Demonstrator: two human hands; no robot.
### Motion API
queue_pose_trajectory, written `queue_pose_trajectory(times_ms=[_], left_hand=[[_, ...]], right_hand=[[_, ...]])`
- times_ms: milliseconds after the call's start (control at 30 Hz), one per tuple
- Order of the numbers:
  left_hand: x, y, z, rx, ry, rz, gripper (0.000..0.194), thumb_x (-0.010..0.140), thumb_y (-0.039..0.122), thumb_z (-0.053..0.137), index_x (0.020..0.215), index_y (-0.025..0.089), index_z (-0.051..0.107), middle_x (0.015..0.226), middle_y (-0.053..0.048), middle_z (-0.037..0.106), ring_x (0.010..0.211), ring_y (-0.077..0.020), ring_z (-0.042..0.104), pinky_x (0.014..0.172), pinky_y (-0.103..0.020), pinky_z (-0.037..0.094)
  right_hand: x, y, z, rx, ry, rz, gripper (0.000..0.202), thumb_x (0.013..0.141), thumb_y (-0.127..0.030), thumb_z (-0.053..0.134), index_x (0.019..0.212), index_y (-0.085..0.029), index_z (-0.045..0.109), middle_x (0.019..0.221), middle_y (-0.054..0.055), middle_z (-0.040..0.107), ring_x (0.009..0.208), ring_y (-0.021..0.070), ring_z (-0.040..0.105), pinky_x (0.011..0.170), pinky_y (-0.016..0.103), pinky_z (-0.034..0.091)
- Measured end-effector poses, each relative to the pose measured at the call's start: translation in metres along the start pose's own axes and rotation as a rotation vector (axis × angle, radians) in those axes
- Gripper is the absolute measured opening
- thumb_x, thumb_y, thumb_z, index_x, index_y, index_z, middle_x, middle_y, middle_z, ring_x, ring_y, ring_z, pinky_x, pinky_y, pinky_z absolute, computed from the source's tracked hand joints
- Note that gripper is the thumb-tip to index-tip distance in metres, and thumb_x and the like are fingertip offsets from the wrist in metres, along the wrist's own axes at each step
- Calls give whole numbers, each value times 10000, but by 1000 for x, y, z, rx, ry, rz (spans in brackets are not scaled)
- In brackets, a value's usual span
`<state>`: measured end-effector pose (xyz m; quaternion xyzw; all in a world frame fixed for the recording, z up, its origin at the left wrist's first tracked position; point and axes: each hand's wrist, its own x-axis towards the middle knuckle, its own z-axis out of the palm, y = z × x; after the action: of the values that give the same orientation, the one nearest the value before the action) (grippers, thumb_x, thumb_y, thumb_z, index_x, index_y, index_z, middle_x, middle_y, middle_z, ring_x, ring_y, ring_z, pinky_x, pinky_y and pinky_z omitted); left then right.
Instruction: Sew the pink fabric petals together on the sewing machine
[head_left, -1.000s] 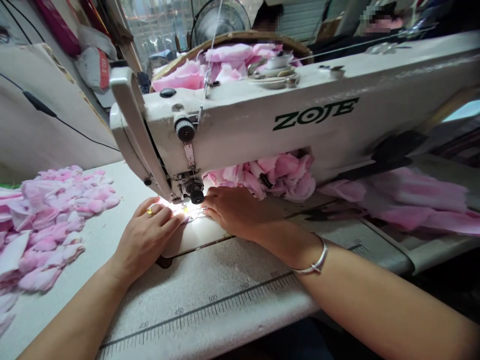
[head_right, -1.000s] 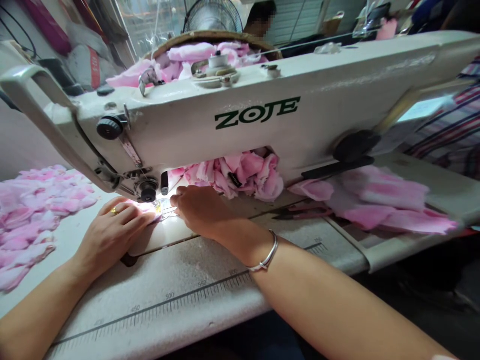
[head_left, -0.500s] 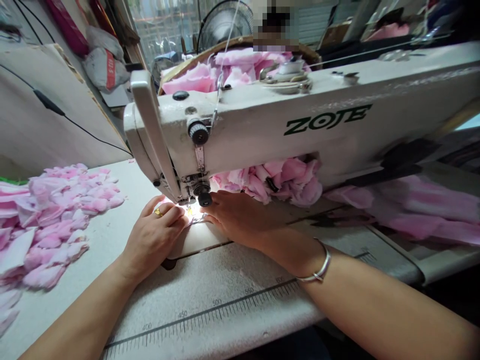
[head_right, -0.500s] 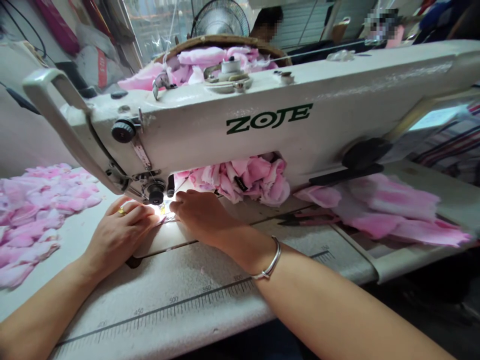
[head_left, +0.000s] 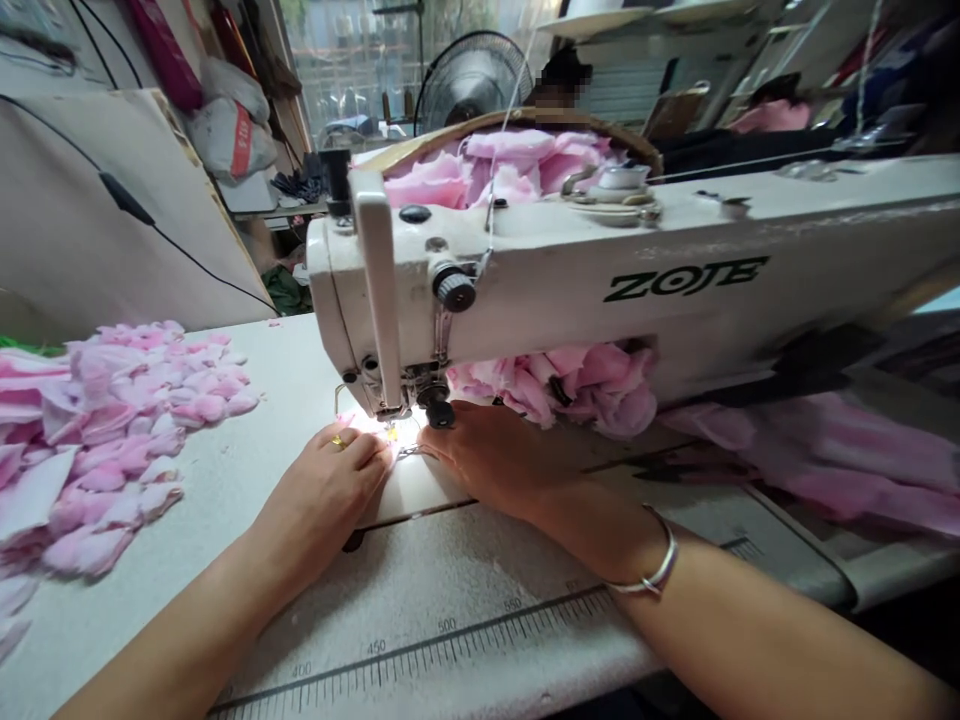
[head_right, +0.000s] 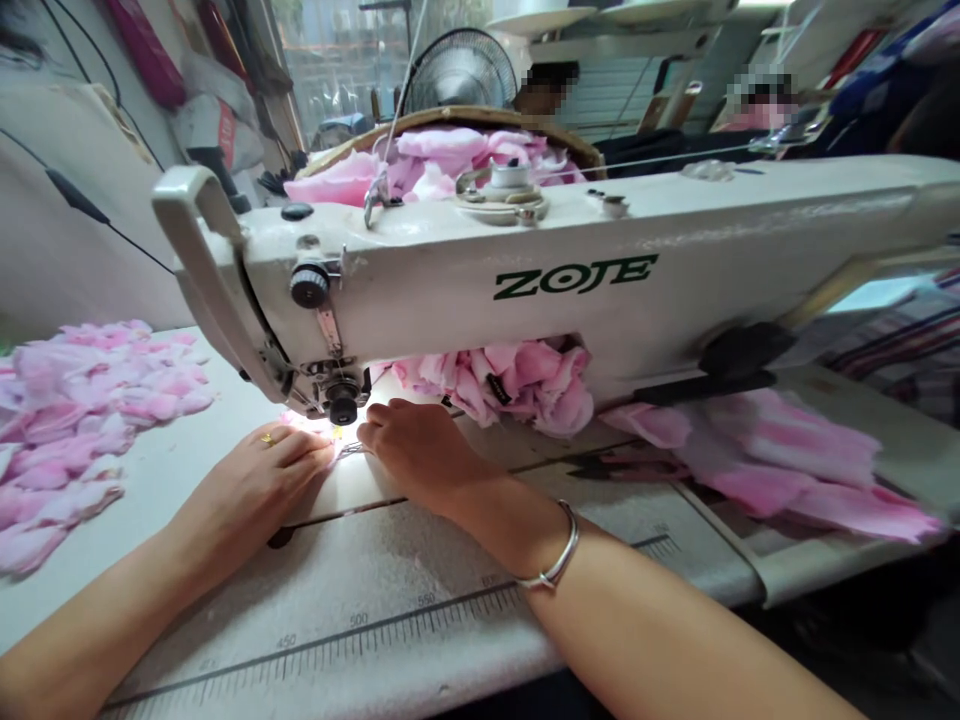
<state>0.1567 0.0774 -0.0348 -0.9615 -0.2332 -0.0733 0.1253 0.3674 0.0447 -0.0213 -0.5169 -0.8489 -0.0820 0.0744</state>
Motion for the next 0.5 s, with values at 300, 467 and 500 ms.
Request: queue_pose_trajectory(times_ms=[300,467,500], left_hand=[[4,1,0,-16,-88,-58,259,853,84,522,1103,114,582,1025,-81,592,962,-246,520,950,-455,416],[1,-4,4,-88,-40,-52,228,860,85,529,1075,140,578,1033,-68,593,965,-236,521,960,-451,408],[0,-4,4,-102,-35,-55,238,857,88,536,1086,144,573,1051,-68,592,976,-237,518,963,-452,407]], right_hand=[[4,-1,-4,-41,-47,29,129,892,-161,509,835,-173,624,785,46,623,713,166,548,510,305,235],[4,-2,-7,-35,-52,48,135,900,-168,503,841,-181,623,759,38,614,659,156,537,497,301,248],[3,-2,-8,-42,-47,46,129,895,-160,508,843,-186,623,754,32,611,654,156,537,494,302,254]])
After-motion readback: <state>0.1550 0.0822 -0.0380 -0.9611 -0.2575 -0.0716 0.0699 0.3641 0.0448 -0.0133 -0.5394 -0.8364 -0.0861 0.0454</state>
